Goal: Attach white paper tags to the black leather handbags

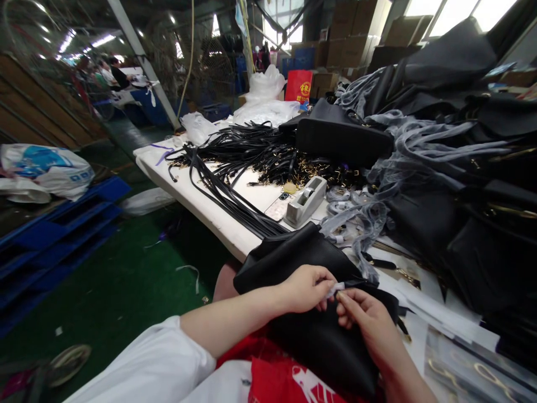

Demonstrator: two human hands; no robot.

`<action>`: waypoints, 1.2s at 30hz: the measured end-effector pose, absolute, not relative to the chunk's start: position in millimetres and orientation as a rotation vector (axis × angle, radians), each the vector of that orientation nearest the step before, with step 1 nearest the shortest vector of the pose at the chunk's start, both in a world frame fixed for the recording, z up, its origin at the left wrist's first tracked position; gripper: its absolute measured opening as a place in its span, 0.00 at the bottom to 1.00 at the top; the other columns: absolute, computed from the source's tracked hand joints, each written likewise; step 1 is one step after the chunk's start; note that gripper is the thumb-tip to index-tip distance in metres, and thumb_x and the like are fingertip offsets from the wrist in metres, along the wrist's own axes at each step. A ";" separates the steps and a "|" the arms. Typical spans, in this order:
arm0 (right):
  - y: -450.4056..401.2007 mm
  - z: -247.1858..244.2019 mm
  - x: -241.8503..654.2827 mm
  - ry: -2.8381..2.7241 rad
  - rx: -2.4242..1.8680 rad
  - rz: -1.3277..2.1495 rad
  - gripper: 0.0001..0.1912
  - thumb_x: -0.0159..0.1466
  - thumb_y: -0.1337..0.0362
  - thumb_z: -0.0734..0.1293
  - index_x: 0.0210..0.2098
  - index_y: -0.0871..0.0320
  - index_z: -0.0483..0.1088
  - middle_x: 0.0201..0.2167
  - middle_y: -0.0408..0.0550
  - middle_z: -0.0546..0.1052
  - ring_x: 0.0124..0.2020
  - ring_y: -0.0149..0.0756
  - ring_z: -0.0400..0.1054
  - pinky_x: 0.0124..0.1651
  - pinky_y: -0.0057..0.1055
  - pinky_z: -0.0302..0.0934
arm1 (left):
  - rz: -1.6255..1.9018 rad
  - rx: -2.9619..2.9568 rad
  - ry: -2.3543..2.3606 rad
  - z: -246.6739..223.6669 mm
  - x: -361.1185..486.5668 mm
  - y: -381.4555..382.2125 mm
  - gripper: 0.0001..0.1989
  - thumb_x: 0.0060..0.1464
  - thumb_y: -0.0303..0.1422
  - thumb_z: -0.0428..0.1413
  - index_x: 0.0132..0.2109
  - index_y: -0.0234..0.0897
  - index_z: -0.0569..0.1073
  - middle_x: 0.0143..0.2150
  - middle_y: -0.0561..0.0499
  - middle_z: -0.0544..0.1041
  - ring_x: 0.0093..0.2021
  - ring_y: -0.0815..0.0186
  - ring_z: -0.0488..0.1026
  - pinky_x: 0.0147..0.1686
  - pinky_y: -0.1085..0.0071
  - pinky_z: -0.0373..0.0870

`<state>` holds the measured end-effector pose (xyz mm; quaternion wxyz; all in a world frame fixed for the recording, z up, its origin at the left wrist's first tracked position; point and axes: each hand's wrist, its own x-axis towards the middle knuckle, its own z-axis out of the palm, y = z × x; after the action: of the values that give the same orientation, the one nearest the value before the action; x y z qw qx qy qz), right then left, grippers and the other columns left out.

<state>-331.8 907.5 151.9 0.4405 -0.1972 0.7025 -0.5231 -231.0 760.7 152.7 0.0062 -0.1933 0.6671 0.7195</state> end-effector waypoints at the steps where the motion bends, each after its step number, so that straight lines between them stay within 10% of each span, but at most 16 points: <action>1: 907.1 151.5 -332.2 1.740 -0.478 -1.291 0.25 0.53 0.43 0.73 0.30 0.61 0.74 0.23 0.46 0.75 0.21 0.29 0.66 0.24 0.26 0.59 | 2.360 -0.633 1.929 153.0 -231.9 760.2 0.12 0.59 0.34 0.51 0.42 0.30 0.74 0.23 0.54 0.70 0.20 0.73 0.67 0.22 0.76 0.65; 8: 906.6 151.2 -333.5 1.728 -0.515 -1.325 0.23 0.54 0.45 0.73 0.31 0.61 0.75 0.25 0.47 0.75 0.23 0.30 0.67 0.27 0.27 0.61 | 2.711 -0.622 1.253 153.1 -229.7 760.9 0.16 0.53 0.33 0.57 0.47 0.29 0.74 0.23 0.54 0.71 0.16 0.77 0.62 0.16 0.81 0.56; 13: 908.0 152.0 -332.8 1.700 -0.519 -1.364 0.21 0.55 0.47 0.73 0.34 0.61 0.76 0.28 0.50 0.77 0.25 0.32 0.67 0.29 0.28 0.61 | 2.718 -0.629 1.385 148.1 -227.6 770.3 0.30 0.56 0.36 0.56 0.63 0.31 0.61 0.24 0.55 0.72 0.16 0.74 0.64 0.15 0.80 0.58; 20: 911.3 153.8 -325.8 1.462 -0.403 -1.477 0.24 0.57 0.52 0.73 0.47 0.62 0.75 0.18 0.40 0.67 0.19 0.24 0.55 0.22 0.23 0.49 | 2.523 -0.516 1.581 138.2 -225.3 790.7 0.25 0.60 0.42 0.51 0.58 0.30 0.65 0.25 0.54 0.71 0.17 0.73 0.65 0.18 0.76 0.64; 24: 916.6 155.3 -323.1 1.644 -0.441 -1.453 0.28 0.57 0.46 0.71 0.47 0.63 0.74 0.16 0.37 0.63 0.17 0.24 0.54 0.21 0.23 0.49 | 2.144 -0.458 2.499 141.5 -214.2 784.9 0.20 0.62 0.38 0.49 0.58 0.33 0.68 0.40 0.44 0.76 0.37 0.62 0.75 0.40 0.61 0.75; 28: 946.5 162.7 -335.3 2.133 -0.487 -1.437 0.34 0.55 0.41 0.70 0.52 0.60 0.71 0.27 0.45 0.74 0.28 0.34 0.68 0.32 0.29 0.65 | 1.195 -0.836 3.458 147.2 -196.3 742.6 0.24 0.59 0.38 0.54 0.61 0.36 0.65 0.62 0.39 0.65 0.63 0.53 0.60 0.64 0.53 0.57; 36: 1015.8 135.4 -355.5 2.669 -0.534 -1.001 0.29 0.54 0.38 0.64 0.42 0.54 0.75 0.41 0.53 0.80 0.40 0.49 0.75 0.42 0.40 0.68 | 0.724 -1.265 2.977 124.3 -153.2 669.8 0.40 0.49 0.54 0.58 0.59 0.28 0.65 0.56 0.33 0.70 0.58 0.44 0.66 0.59 0.54 0.61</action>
<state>-355.5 1015.8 135.4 0.1206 -0.1829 0.9135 -0.3427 -153.2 669.8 124.3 -0.0863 -0.3803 0.8947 0.2178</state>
